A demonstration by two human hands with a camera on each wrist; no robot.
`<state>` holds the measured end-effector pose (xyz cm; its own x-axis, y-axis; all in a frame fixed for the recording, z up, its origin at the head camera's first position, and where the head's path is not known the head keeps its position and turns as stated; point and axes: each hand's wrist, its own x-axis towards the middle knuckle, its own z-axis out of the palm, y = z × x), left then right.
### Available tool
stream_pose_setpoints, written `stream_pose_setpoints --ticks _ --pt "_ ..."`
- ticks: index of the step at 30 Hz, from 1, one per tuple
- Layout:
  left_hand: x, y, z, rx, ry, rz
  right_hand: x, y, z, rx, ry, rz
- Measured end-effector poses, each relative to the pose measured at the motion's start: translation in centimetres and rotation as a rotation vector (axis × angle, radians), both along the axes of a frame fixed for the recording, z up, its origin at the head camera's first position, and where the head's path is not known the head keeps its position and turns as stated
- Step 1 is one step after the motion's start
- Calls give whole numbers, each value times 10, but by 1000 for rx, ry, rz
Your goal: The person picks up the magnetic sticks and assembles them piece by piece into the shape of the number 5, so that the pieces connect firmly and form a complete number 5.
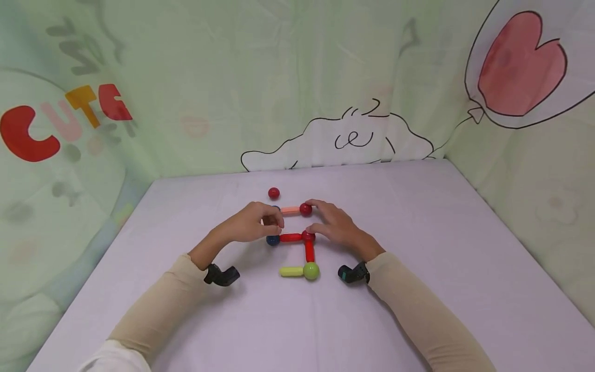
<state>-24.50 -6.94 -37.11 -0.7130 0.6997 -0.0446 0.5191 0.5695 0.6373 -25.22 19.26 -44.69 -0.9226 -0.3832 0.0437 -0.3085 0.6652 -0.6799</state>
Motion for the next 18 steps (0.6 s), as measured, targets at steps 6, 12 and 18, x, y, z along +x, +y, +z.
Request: stream_pose_setpoints --ticks 6,12,18 --pt "-15 -4 9 36 -17 78 -1 -1 0 3 7 -11" --pt "-32 -9 2 26 -15 131 -1 -1 -2 -6 2 -8" --pt "-50 -13 -9 21 -27 207 -1 -1 -3 -6 2 -11"
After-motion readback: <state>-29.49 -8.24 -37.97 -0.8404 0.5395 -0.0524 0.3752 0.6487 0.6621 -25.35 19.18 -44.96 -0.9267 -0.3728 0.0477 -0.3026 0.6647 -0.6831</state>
